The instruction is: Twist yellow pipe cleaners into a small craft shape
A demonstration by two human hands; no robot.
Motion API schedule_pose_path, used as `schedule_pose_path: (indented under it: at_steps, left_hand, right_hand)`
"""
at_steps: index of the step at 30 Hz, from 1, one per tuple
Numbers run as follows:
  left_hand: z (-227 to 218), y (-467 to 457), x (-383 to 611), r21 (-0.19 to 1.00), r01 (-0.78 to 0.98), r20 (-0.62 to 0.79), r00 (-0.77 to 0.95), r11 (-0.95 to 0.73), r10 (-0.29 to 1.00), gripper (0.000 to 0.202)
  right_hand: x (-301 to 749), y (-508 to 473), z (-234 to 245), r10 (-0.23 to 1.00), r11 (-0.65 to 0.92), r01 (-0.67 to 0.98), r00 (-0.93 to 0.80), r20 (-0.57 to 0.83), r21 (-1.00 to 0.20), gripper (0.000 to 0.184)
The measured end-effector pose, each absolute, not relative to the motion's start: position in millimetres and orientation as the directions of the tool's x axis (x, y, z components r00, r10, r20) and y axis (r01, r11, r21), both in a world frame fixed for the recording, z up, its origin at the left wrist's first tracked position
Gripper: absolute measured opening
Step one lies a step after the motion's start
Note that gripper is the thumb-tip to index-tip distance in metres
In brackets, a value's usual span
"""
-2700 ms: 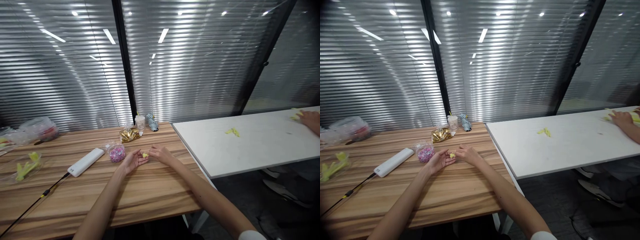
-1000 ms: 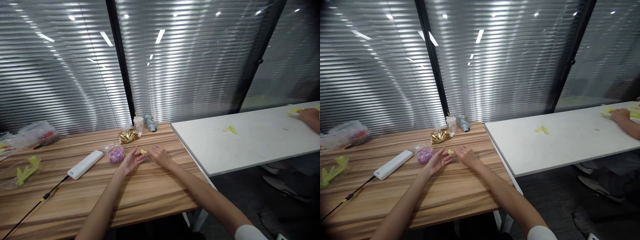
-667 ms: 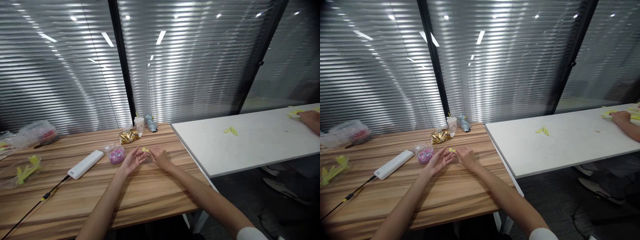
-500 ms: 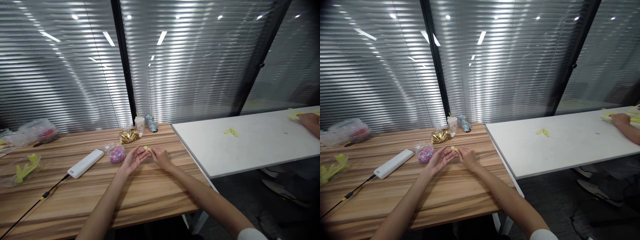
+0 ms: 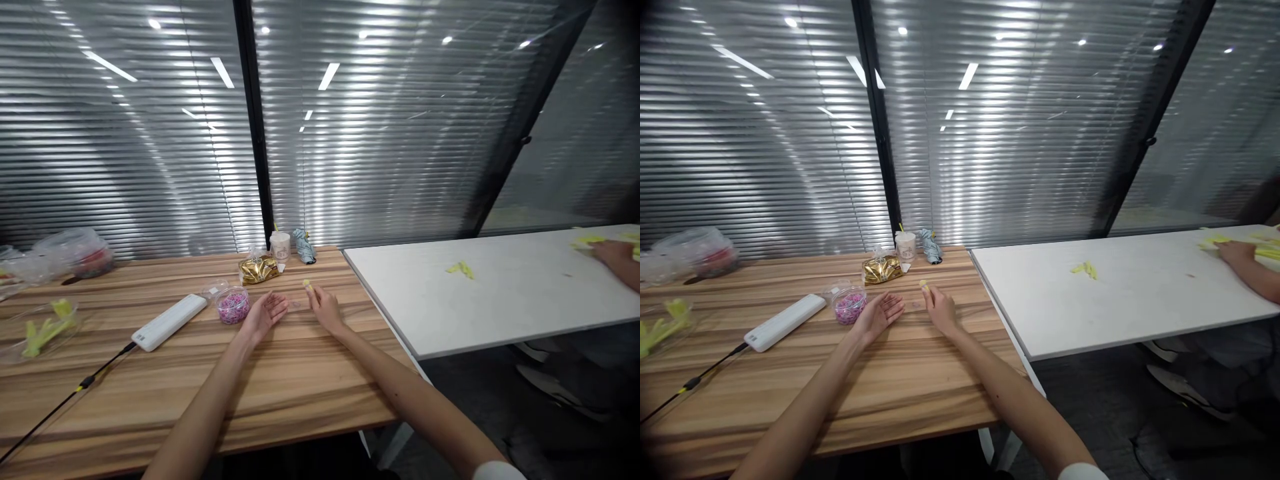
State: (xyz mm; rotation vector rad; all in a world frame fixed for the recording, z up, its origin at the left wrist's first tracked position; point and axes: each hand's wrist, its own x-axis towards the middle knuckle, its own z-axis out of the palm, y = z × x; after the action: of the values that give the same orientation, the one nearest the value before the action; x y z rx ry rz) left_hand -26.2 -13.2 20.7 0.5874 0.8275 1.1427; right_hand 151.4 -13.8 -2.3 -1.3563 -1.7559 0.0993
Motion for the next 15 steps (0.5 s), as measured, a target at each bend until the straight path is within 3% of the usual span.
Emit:
schedule_pose_path:
  at_steps: [3, 7, 12, 15]
  left_hand:
    - [18.0, -15.5, -23.9, 0.822, -0.489, -0.229, 0.187, 0.293, 0.955, 0.006]
    - [17.9, -18.9, -22.7, 0.872, -0.441, -0.119, 0.230, 0.213, 0.966, 0.015]
    - [14.0, -18.7, -21.6, 0.911, -0.366, -0.100, 0.249, 0.189, 0.963, 0.030]
    - [11.6, -18.5, -20.3, 0.917, -0.359, -0.075, 0.279, 0.176, 0.957, 0.028]
  right_hand:
    - [149.5, -16.2, -3.5, 0.788, 0.490, 0.754, -0.169, 0.591, -0.437, 0.027]
    - [144.8, -21.6, -3.1, 0.745, 0.604, 0.729, -0.372, 0.554, -0.323, 0.026]
    - [146.6, -21.1, -3.6, 0.712, 0.643, 0.721, -0.442, 0.545, -0.256, 0.027]
    - [148.5, -20.1, -3.9, 0.694, 0.660, 0.710, -0.452, 0.560, -0.246, 0.028]
